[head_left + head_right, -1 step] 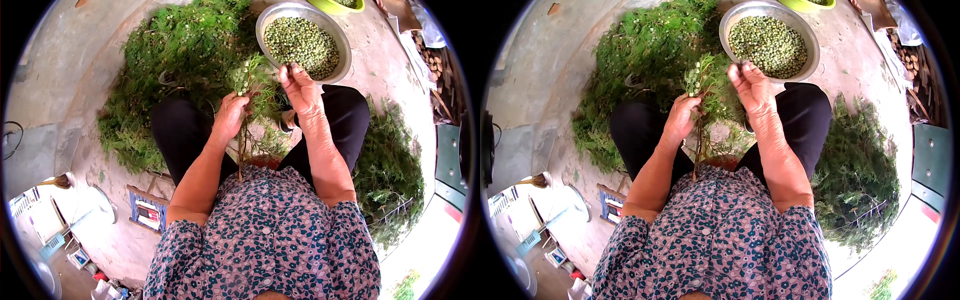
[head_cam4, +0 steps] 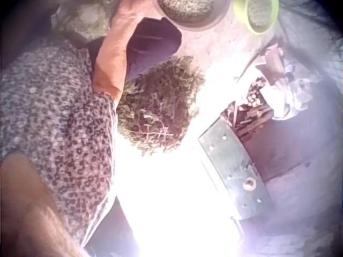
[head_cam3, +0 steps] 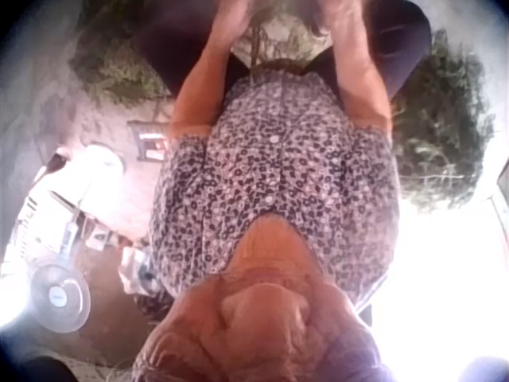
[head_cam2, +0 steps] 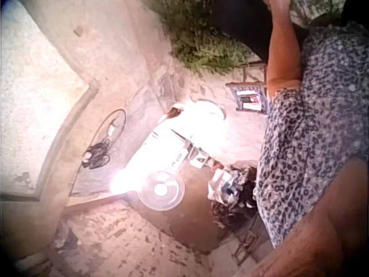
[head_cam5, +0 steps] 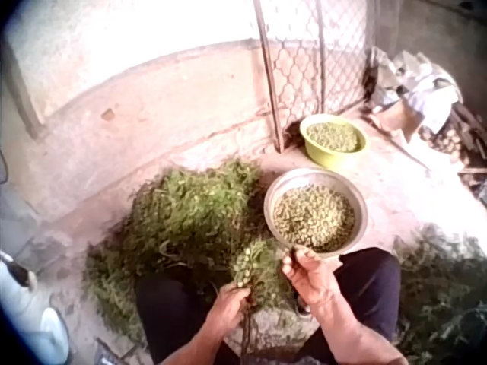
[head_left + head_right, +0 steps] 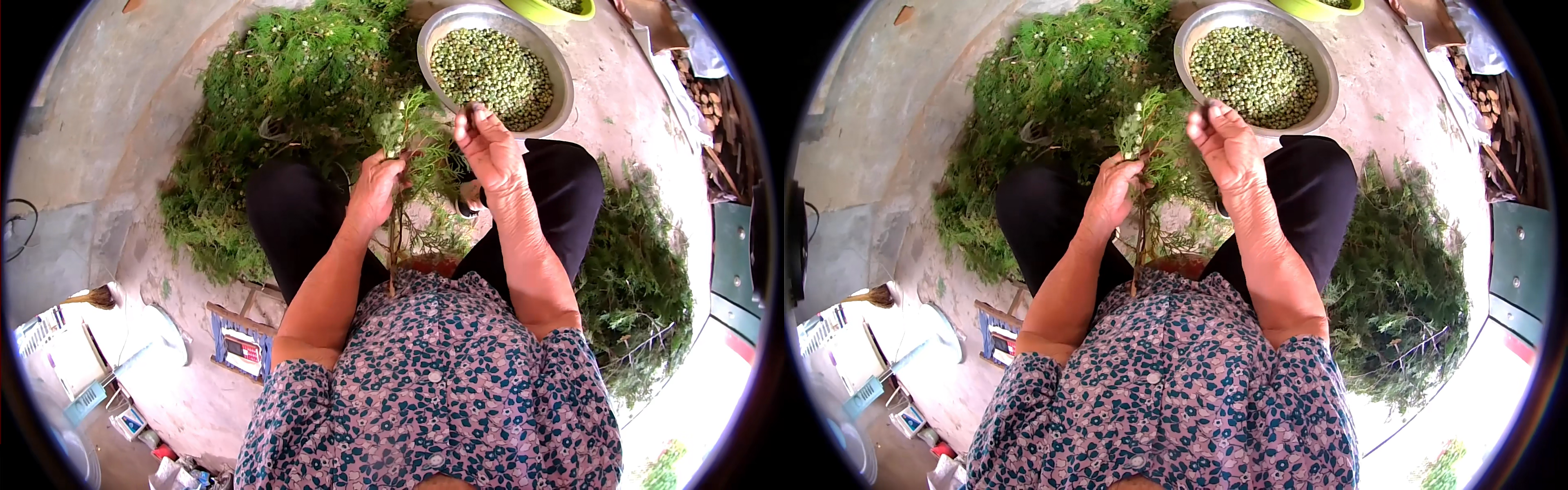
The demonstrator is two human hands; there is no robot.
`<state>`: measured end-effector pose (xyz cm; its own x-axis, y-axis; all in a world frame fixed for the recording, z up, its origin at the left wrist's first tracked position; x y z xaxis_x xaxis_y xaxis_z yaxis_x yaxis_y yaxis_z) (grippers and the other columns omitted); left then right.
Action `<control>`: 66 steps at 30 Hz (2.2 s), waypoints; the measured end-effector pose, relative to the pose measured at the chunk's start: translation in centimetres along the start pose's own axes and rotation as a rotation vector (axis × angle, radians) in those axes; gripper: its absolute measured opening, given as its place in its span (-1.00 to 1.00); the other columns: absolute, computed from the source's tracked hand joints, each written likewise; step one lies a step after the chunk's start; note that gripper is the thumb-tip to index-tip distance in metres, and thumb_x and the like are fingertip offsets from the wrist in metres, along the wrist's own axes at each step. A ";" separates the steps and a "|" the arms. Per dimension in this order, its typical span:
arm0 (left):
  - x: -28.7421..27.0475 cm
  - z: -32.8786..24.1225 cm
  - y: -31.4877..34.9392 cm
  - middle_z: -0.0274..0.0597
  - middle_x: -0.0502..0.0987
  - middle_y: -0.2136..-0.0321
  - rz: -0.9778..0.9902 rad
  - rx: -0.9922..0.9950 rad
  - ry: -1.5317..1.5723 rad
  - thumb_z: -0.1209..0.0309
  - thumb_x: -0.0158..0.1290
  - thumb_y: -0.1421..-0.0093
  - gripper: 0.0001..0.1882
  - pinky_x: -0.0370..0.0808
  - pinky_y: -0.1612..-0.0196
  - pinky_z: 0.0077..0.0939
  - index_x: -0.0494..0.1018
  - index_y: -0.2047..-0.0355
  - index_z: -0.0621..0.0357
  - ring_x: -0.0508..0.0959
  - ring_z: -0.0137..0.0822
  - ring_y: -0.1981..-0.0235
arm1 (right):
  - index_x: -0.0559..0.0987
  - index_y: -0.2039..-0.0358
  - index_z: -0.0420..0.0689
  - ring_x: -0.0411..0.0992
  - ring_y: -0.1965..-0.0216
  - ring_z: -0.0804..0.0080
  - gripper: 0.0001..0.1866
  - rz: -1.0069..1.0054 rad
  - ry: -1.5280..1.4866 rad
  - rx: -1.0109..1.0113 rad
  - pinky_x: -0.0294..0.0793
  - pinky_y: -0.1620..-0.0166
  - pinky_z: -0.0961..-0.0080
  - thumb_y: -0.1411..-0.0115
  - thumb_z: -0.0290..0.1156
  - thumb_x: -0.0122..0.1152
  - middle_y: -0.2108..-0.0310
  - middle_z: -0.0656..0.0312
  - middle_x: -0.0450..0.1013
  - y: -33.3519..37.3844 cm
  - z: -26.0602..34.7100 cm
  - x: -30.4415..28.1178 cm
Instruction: The person picks small green pods or seeds from a pile of leafy branches and places them into a metal bowl.
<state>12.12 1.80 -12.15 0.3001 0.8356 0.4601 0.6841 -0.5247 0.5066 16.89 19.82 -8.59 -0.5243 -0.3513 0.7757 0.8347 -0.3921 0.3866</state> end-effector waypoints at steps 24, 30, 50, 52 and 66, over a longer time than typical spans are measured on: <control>1.4 -0.8 0.9 -0.32 0.49 0.54 0.008 0.008 -0.057 0.47 0.09 -0.01 -0.92 0.26 0.72 -0.61 0.45 0.47 0.18 0.41 -0.49 0.59 | 0.39 0.36 -0.19 0.25 0.67 0.62 -0.90 0.103 0.474 0.090 0.18 0.65 0.73 -0.14 -0.45 0.02 0.63 0.32 0.32 1.5 -3.3 1.0; 1.4 -0.7 0.7 -0.30 0.51 0.52 0.073 0.047 -0.140 0.49 0.06 -0.03 -0.92 0.23 0.75 -0.66 0.47 0.42 0.18 0.43 -0.52 0.58 | 0.47 0.30 -0.31 0.32 0.55 0.59 -0.78 0.232 0.972 -0.005 0.32 0.51 0.66 0.00 -0.52 0.17 0.51 0.24 0.42 2.1 -3.4 1.8; 2.1 -1.6 1.2 -0.29 0.44 0.60 0.058 -0.007 -0.153 0.45 0.03 -0.06 -0.89 0.15 0.86 -0.69 0.42 0.46 0.25 0.40 -0.46 0.80 | 0.43 0.34 -0.26 0.31 0.63 0.61 -0.85 0.157 0.429 0.091 0.26 0.61 0.70 -0.06 -0.52 0.12 0.56 0.30 0.38 1.4 -2.9 0.4; 2.1 -1.5 1.3 -0.30 0.43 0.61 0.040 -0.007 -0.226 0.44 0.03 -0.06 -0.88 0.14 0.87 -0.68 0.41 0.47 0.25 0.40 -0.46 0.82 | 0.45 0.34 -0.30 0.27 0.67 0.63 -0.83 0.105 0.671 0.043 0.24 0.61 0.71 -0.04 -0.53 0.14 0.59 0.32 0.37 1.8 -3.1 1.3; 1.7 -1.9 1.4 -0.35 0.43 0.63 -0.063 -0.048 -0.171 0.37 0.14 0.01 -0.86 0.23 0.81 -0.69 0.44 0.52 0.14 0.37 -0.52 0.72 | 0.37 0.38 -0.23 0.30 0.63 0.52 -0.91 0.036 0.282 0.153 0.22 0.63 0.68 -0.15 -0.47 0.00 0.52 0.21 0.36 1.6 -2.9 1.0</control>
<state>12.34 2.22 -9.30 0.3695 0.8803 0.2978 0.6735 -0.4744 0.5669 17.18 16.35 -8.67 -0.5021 -0.5929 0.6295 0.8580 -0.2500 0.4488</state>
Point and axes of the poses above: each hand's wrist, its own y-axis away from the middle knuckle, its own x-axis out of the palm, z = x × y, the point moved 2 cm from there along -y, towards the middle knuckle
